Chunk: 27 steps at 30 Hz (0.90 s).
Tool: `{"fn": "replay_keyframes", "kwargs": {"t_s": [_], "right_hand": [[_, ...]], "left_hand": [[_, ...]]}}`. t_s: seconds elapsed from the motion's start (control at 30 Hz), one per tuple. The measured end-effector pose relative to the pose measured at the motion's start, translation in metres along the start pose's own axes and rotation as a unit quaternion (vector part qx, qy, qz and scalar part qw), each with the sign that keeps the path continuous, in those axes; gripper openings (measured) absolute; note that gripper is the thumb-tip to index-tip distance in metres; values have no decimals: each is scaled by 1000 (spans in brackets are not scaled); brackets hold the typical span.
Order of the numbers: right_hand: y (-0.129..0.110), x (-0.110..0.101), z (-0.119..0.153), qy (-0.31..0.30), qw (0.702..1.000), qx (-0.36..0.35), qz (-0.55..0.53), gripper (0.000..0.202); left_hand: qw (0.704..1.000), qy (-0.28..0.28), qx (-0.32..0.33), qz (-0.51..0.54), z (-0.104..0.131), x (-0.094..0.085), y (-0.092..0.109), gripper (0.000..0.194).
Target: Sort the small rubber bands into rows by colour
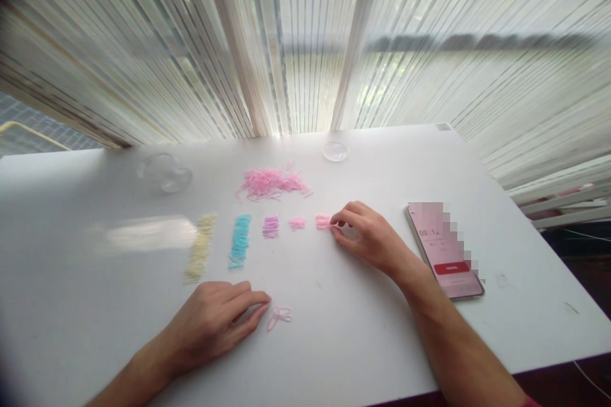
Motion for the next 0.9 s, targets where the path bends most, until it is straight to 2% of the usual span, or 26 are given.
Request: {"fn": "replay_keyframes", "kwargs": {"t_s": [0.3, 0.53, 0.9], "right_hand": [[-1, 2, -2, 12, 1000, -6, -4, 8], [0, -3, -1, 24, 999, 29, 12, 6], [-2, 3, -3, 16, 999, 34, 9, 6]], "left_hand": [[1000, -10, -4, 4, 0, 3, -1, 13], [1000, -13, -6, 3, 1, 4, -3, 13], [1000, -22, -5, 0, 0, 3, -1, 16]]}}
Point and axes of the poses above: each hand's wrist, its own z-axis away from the middle knuckle, its own x-axis out of the palm, y = z × x, the point moved 4 cm from there along -z, towards the middle knuckle, and after that the axes turned 11 degrees about -x, right-handed, at the moved point
